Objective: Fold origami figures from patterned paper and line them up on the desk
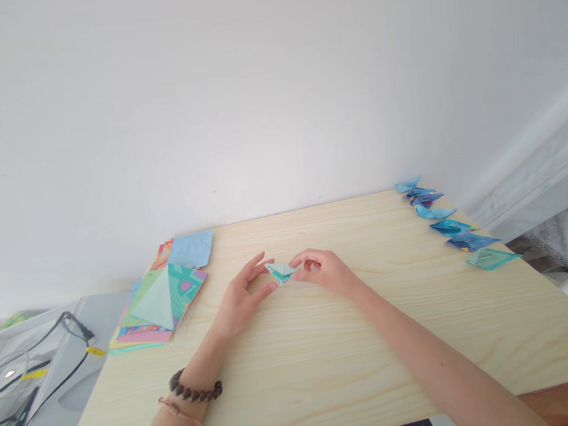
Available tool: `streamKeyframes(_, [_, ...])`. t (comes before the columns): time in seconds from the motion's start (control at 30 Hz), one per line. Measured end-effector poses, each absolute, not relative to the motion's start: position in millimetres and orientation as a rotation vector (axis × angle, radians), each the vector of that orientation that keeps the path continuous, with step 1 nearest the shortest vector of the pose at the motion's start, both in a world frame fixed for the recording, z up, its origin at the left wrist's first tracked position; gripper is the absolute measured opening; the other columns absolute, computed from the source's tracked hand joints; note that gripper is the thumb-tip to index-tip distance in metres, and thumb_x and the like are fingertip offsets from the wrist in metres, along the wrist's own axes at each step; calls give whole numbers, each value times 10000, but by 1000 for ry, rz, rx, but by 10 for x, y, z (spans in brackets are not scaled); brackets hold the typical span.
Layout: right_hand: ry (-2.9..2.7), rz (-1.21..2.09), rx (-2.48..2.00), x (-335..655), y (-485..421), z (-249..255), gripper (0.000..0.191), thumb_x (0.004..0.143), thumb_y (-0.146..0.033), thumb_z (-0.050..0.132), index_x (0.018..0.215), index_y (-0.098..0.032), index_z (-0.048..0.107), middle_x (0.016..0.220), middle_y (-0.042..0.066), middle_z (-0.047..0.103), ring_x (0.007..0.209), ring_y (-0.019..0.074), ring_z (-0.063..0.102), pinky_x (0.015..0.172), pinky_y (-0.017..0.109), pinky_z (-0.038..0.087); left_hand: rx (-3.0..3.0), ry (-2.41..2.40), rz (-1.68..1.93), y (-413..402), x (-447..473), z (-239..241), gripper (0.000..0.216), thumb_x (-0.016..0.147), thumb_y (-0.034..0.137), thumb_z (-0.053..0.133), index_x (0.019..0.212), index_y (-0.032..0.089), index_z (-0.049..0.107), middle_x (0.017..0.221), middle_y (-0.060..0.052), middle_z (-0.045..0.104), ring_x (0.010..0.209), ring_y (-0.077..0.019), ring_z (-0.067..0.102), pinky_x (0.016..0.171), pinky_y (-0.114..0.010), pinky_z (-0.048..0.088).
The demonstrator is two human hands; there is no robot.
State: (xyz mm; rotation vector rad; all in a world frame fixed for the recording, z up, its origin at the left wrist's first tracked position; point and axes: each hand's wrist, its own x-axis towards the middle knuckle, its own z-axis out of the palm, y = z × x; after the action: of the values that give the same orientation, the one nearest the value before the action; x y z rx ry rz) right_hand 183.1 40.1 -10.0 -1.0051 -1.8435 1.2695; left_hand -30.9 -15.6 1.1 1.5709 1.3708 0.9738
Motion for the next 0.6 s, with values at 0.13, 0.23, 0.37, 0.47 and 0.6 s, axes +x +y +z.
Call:
streamKeyframes(0.13, [-1623, 1545, -997, 1855, 367, -79, 352, 682, -447, 681, 932, -201, 661, 707, -11, 558, 581, 96, 446, 558, 246, 331, 1322, 1093, 1050, -50, -219, 35, 374, 800, 330, 609, 1133, 165, 573, 1133, -105, 628, 1097, -235, 542, 988, -374, 352])
streamKeyframes(0.23, [-1511, 1660, -944, 1815, 294, -44, 338, 677, -437, 692, 900, -187, 654, 761, 5, 579, 636, 104, 471, 580, 246, 337, 1213, 989, 1126, -3, -134, 34, 222, 818, 323, 589, 957, 154, 626, 1025, -93, 656, 988, -217, 582, 913, -343, 394])
streamKeyframes(0.37, [-1442, 1766, -901, 1763, 221, 8, 316, 658, -400, 722, 868, -181, 634, 780, 8, 593, 679, 110, 485, 597, 240, 342, 1086, 918, 1139, -26, -74, 59, 145, 826, 294, 584, 867, 155, 599, 914, -63, 650, 871, -173, 585, 830, -303, 415])
streamKeyframes(0.47, [-1431, 1790, -903, 1758, 217, 25, 297, 664, -378, 727, 866, -183, 631, 778, 2, 595, 684, 106, 488, 606, 237, 348, 1005, 874, 1137, -56, -63, 104, 123, 822, 277, 588, 846, 157, 579, 891, -46, 629, 837, -150, 566, 785, -285, 427])
streamKeyframes(0.6, [-1456, 1882, -817, 1764, 224, 25, 255, 716, -372, 688, 872, -178, 631, 805, 13, 600, 642, 95, 481, 582, 241, 370, 921, 871, 1128, -65, -58, 125, 128, 811, 281, 601, 806, 164, 548, 739, -2, 600, 693, -114, 545, 641, -236, 422])
